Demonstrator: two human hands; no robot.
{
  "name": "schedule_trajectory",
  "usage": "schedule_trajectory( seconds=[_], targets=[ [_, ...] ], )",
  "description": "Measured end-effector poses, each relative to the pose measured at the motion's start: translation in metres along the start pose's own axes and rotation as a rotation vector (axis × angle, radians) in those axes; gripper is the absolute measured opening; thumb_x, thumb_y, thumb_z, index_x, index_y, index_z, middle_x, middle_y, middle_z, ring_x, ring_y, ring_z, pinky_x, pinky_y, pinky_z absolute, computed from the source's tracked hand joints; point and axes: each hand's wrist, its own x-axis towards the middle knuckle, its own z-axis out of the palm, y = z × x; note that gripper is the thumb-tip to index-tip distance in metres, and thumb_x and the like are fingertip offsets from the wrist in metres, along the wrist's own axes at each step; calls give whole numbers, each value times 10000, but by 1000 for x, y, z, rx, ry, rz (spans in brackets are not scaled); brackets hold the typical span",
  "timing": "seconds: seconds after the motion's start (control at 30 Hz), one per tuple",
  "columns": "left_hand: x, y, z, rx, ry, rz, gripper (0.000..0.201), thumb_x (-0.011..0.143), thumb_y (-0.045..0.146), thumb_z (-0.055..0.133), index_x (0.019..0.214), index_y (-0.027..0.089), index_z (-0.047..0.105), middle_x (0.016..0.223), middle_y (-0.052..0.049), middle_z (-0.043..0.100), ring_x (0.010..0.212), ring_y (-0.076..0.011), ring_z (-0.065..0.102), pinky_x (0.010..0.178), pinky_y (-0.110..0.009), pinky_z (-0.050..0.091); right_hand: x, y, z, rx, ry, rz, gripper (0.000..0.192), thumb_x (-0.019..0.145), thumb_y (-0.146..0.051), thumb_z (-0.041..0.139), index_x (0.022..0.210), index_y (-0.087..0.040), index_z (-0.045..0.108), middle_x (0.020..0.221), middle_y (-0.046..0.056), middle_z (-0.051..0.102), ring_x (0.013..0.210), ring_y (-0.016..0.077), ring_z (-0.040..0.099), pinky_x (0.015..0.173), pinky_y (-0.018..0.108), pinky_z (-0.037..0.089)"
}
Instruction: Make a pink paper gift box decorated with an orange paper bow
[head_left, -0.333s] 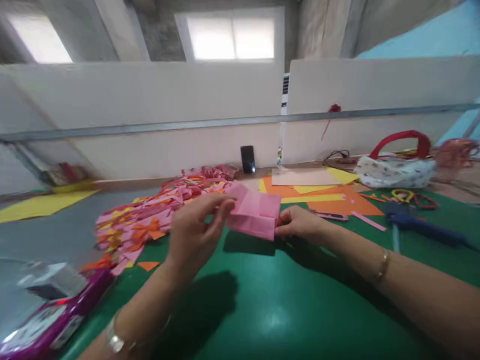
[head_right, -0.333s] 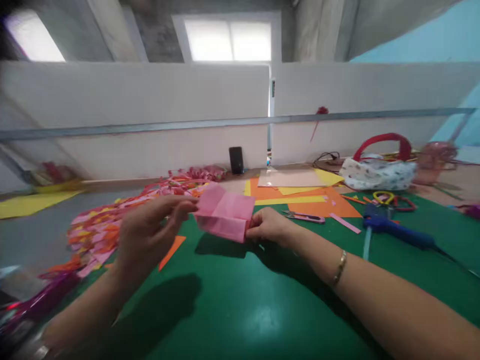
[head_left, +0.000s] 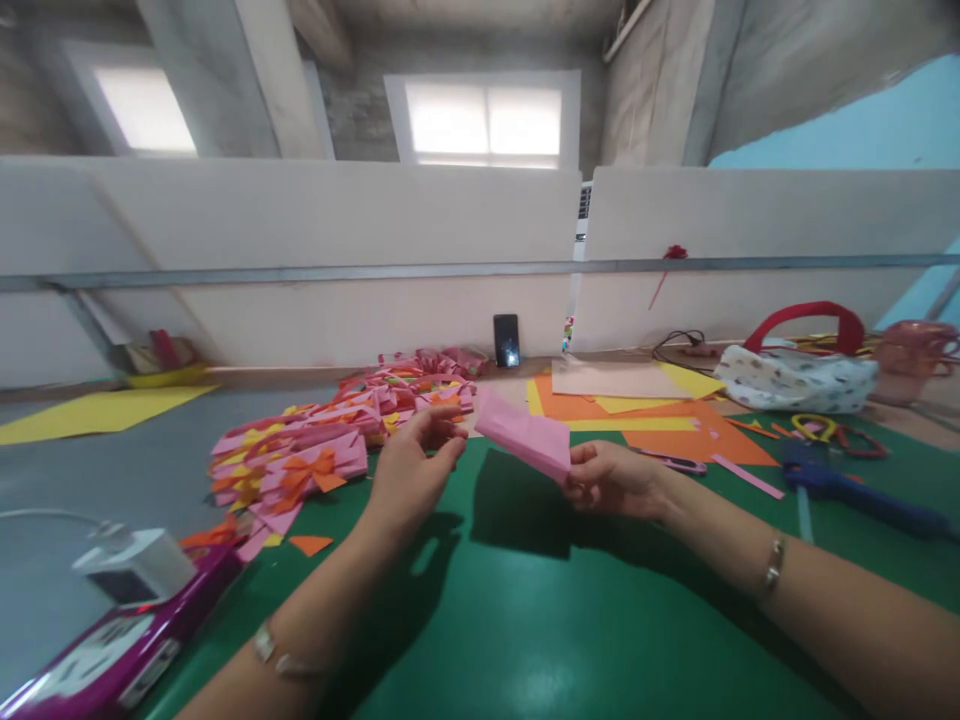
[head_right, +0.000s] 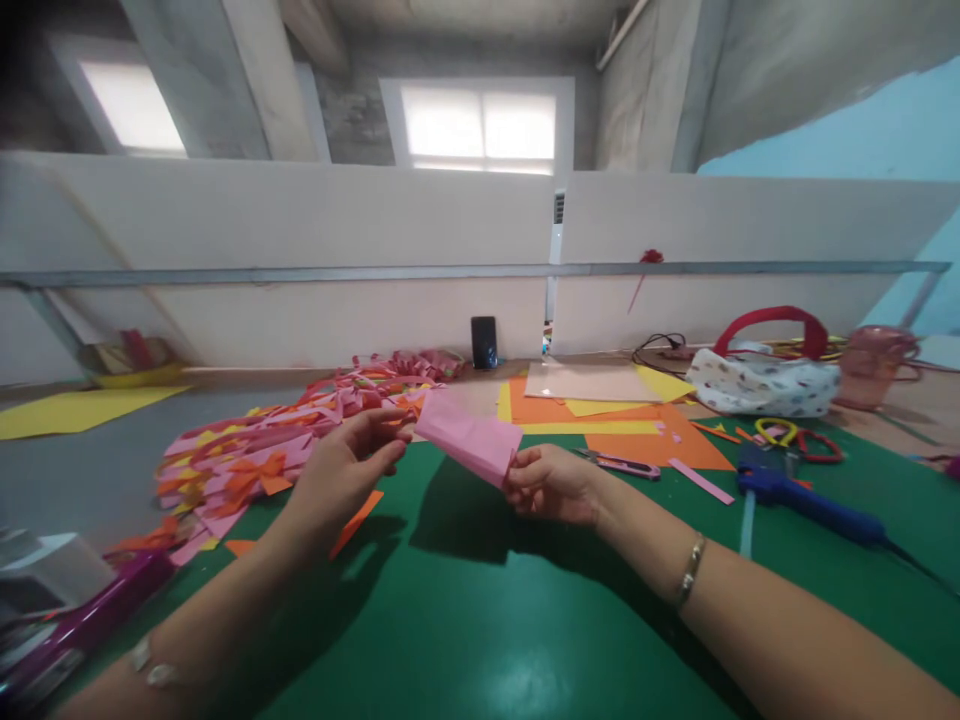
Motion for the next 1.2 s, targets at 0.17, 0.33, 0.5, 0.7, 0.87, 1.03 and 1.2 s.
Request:
schedule_trajectory(
  seconds=[0.17, 0.33, 0.5, 0.7, 0.87, 1.03, 1.2],
  targets=[
    [-5, 5, 5, -3, -67, 14, 217, 638, 232, 644, 832, 154, 583, 773, -25, 631, 721, -155, 595, 677, -295, 481, -1, 0, 4, 107, -43, 50, 191, 525, -146, 724, 584, -110, 547, 502, -32, 478, 452, 33, 407, 442, 155, 278],
    [-4, 6, 5, -12, -70, 30, 146, 669, 281, 633, 725, 158, 580, 719, -18, 634, 685, -143, 581, 658, -273, 462, 0, 2, 6, 141, -55, 93, 158, 508, -91, 699, 598, -96, 569, 508, -22, 501, 450, 30, 423, 439, 143, 272],
    [-5, 5, 5, 0, -51, 33, 159, 690, 312, 624, 707, 157, 594, 707, -18, 633, 668, -137, 560, 631, -254, 438, 1, 4, 6, 140, -50, 126, 143, 499, -52, 676, 613, -83, 596, 510, -13, 526, 444, 31, 432, 440, 147, 299],
    [-5, 5, 4, 10, -53, 79, 206, 727, 358, 584, 661, 164, 584, 611, 27, 550, 578, -103, 457, 545, -218, 359, 0, 3, 6, 134, -34, 133, 153, 498, -39, 666, 627, -88, 600, 511, -14, 534, 459, 39, 465, 453, 148, 325],
    [-2, -1, 5, -98, -78, 60, 212, 703, 347, 593, 607, 162, 554, 573, 44, 480, 564, -92, 409, 541, -214, 327, 1, 4, 5, 125, -45, 143, 150, 496, -48, 663, 617, -86, 582, 506, -13, 524, 445, 32, 451, 441, 139, 312],
    [-2, 0, 3, -77, -131, 31, 240, 695, 348, 578, 552, 166, 515, 538, 54, 437, 542, -86, 385, 515, -204, 301, 1, 4, 4, 95, -71, 128, 142, 562, -86, 635, 653, -119, 531, 538, -34, 462, 442, 29, 376, 416, 141, 273],
    [-1, 0, 1, -35, -172, -3, 237, 680, 354, 581, 548, 162, 539, 535, 36, 492, 531, -96, 418, 508, -212, 322, 0, 4, 5, -20, -62, 80, 145, 606, -157, 597, 688, -155, 478, 558, -49, 385, 447, 41, 305, 404, 152, 226]
  ],
)
